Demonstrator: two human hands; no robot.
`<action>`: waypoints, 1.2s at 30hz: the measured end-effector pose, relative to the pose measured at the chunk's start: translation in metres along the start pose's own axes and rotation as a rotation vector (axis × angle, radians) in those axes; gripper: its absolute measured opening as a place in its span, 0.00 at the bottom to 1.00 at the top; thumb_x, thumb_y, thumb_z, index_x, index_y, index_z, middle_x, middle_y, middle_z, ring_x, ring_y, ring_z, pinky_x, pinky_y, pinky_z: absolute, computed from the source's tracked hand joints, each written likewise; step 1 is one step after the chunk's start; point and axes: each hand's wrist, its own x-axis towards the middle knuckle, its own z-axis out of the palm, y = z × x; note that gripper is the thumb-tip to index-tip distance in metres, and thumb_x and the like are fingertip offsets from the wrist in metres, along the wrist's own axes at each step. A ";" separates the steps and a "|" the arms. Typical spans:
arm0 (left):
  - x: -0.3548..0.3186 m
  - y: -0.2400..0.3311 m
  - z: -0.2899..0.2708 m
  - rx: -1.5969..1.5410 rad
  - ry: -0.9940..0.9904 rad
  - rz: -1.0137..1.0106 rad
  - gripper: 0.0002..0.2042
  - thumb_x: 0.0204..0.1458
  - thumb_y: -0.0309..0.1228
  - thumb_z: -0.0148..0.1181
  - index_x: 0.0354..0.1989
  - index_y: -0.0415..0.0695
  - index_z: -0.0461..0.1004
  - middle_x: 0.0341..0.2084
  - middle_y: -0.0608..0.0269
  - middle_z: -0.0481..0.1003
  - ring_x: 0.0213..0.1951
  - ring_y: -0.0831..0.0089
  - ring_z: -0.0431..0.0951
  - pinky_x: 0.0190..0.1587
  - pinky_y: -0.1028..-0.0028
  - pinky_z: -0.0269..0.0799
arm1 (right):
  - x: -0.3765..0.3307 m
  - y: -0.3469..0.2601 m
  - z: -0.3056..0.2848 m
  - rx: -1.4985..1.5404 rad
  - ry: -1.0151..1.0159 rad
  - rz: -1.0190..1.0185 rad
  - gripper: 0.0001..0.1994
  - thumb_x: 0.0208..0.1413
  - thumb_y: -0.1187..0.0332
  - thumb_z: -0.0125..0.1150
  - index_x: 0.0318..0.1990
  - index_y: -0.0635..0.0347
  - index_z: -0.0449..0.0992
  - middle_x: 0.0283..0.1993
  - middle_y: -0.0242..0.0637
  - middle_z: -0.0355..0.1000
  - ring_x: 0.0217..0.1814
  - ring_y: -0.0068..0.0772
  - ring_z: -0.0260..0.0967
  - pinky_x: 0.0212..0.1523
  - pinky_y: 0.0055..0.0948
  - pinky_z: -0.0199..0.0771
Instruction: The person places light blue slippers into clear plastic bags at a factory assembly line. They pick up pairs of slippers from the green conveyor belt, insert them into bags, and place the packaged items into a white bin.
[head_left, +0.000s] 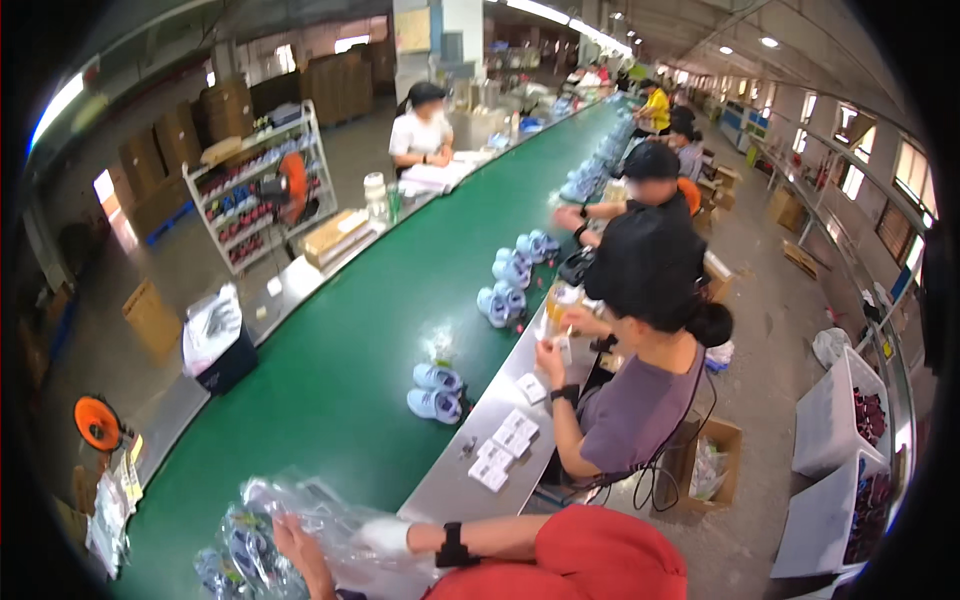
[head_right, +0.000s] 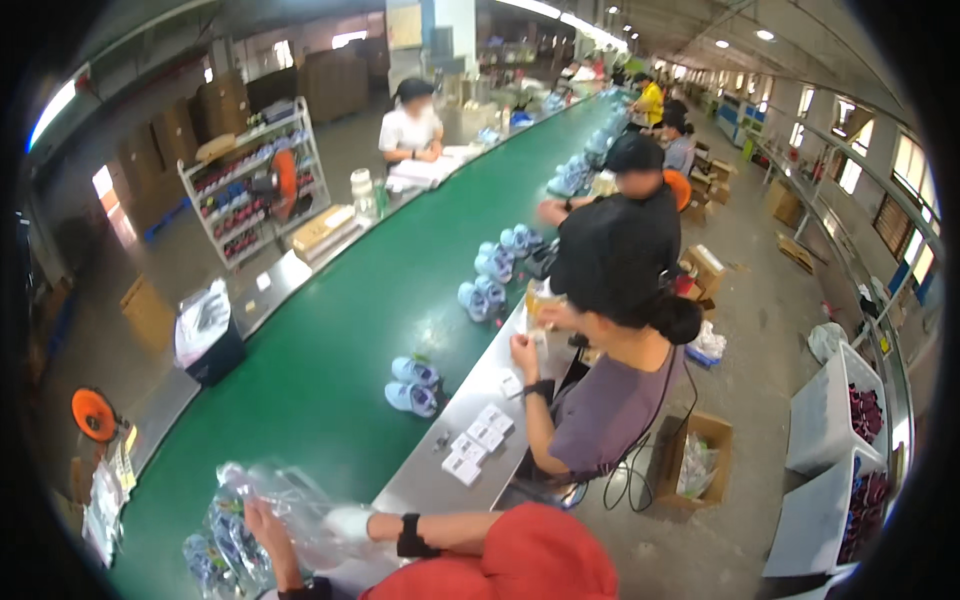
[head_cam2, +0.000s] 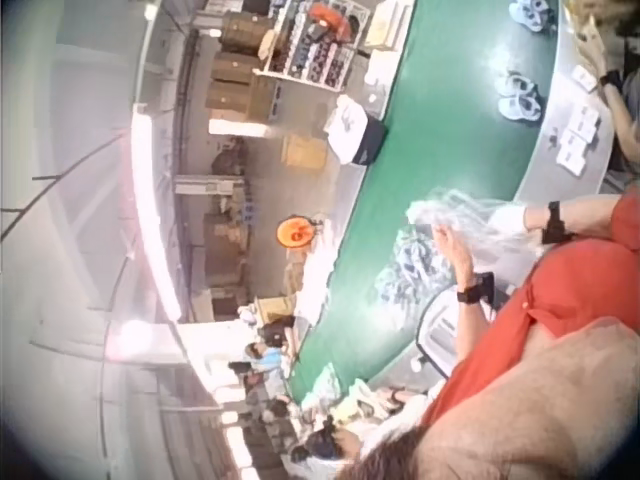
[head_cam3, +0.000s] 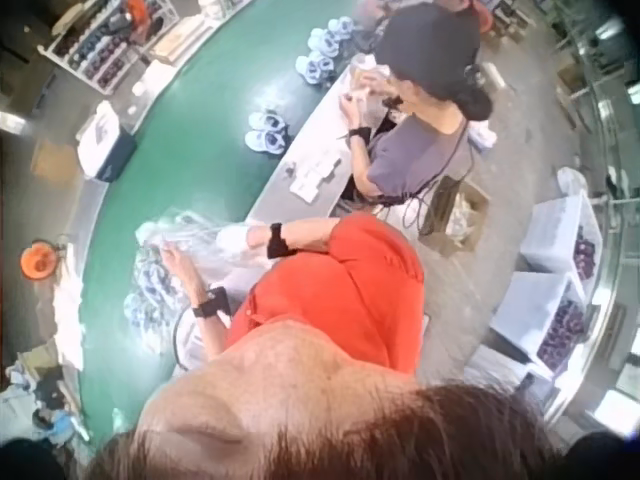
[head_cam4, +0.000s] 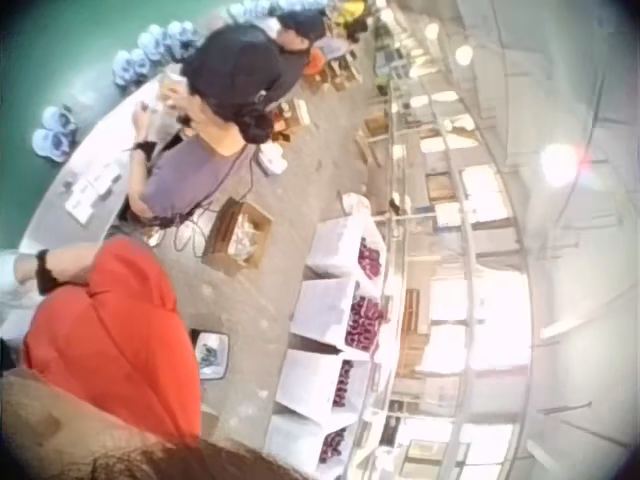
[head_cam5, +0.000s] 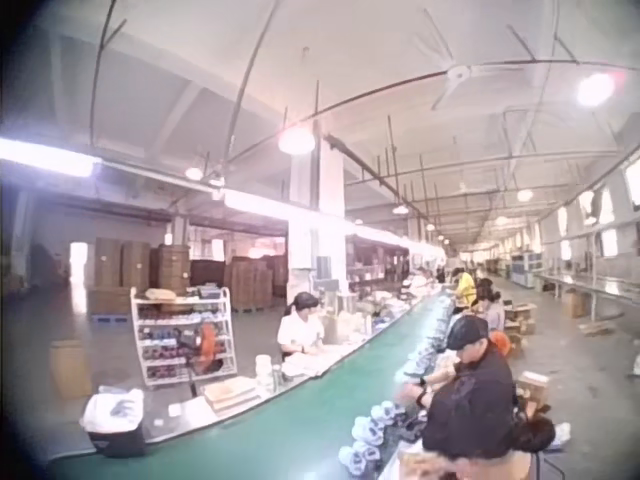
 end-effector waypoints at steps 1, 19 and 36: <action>0.002 -0.020 0.000 -0.158 0.060 -0.117 0.10 0.59 0.32 0.47 0.36 0.37 0.70 0.27 0.64 0.67 0.30 0.77 0.65 0.34 0.74 0.63 | 0.004 -0.010 -0.012 0.208 0.052 -0.061 0.15 0.46 0.69 0.53 0.41 0.65 0.75 0.38 0.51 0.74 0.39 0.49 0.71 0.42 0.37 0.69; 0.043 0.038 0.023 -0.007 -0.190 -0.234 0.07 0.58 0.29 0.51 0.28 0.43 0.69 0.22 0.77 0.65 0.26 0.88 0.59 0.29 0.84 0.55 | -0.020 0.232 -0.202 -0.950 0.026 0.322 0.20 0.34 0.54 0.66 0.38 0.49 0.78 0.45 0.47 0.67 0.53 0.48 0.61 0.60 0.48 0.50; 0.045 0.027 0.056 -0.006 -0.142 -0.236 0.07 0.57 0.31 0.51 0.34 0.40 0.72 0.22 0.78 0.65 0.26 0.88 0.60 0.27 0.82 0.56 | -0.025 0.056 -0.217 1.453 0.495 0.062 0.31 0.46 0.46 0.64 0.47 0.66 0.72 0.41 0.35 0.73 0.38 0.22 0.71 0.40 0.21 0.72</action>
